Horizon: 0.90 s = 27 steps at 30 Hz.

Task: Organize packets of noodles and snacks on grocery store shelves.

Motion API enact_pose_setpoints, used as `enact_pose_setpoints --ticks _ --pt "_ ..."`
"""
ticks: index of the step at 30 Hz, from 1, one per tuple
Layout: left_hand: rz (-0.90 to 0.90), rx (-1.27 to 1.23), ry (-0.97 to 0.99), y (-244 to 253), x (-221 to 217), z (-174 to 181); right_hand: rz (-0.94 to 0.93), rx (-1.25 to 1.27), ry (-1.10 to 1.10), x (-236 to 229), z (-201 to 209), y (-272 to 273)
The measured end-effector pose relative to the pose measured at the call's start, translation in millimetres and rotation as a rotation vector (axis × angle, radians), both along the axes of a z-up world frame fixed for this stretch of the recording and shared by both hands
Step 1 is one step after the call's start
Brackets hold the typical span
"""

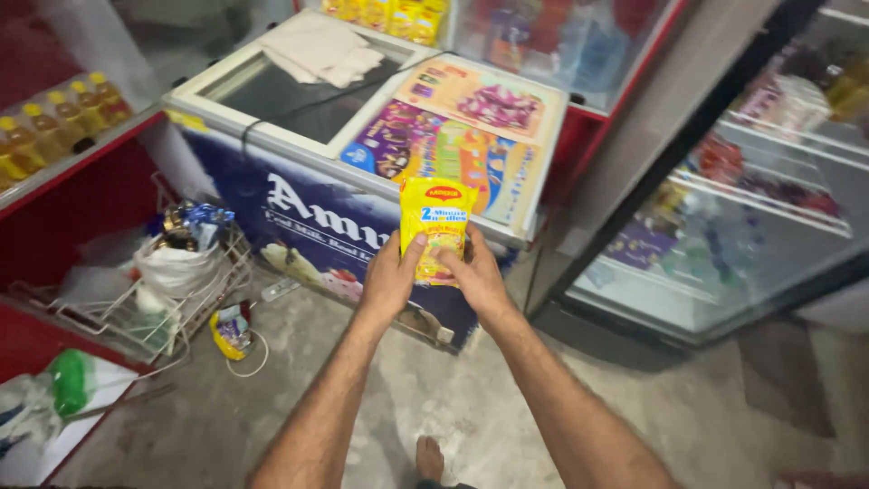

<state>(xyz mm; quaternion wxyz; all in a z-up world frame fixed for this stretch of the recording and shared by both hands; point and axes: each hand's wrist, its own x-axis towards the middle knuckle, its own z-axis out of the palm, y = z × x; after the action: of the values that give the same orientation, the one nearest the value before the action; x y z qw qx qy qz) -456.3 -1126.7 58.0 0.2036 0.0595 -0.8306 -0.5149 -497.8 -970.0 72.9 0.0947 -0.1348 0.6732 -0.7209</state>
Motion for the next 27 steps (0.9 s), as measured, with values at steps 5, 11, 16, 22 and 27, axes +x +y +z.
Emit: enact_pose_setpoints --ticks 5,11,16,22,27 --pt "0.064 0.026 0.024 -29.5 -33.3 12.3 0.056 0.066 0.018 -36.5 26.6 -33.9" --pt "0.190 0.062 0.030 -56.7 -66.6 28.5 0.195 0.098 -0.054 -82.7 30.3 -67.0" --pt "0.180 0.128 0.062 -82.2 -93.4 37.9 0.187 0.120 -0.033 -120.6 29.7 -98.1" --pt "0.170 0.103 0.056 -131.1 -122.3 30.3 0.166 0.108 -0.029 -152.3 29.6 -146.7" --pt "0.170 0.016 0.134 -194.8 -161.9 17.8 0.219 0.105 0.053 -178.1 33.3 -203.5"
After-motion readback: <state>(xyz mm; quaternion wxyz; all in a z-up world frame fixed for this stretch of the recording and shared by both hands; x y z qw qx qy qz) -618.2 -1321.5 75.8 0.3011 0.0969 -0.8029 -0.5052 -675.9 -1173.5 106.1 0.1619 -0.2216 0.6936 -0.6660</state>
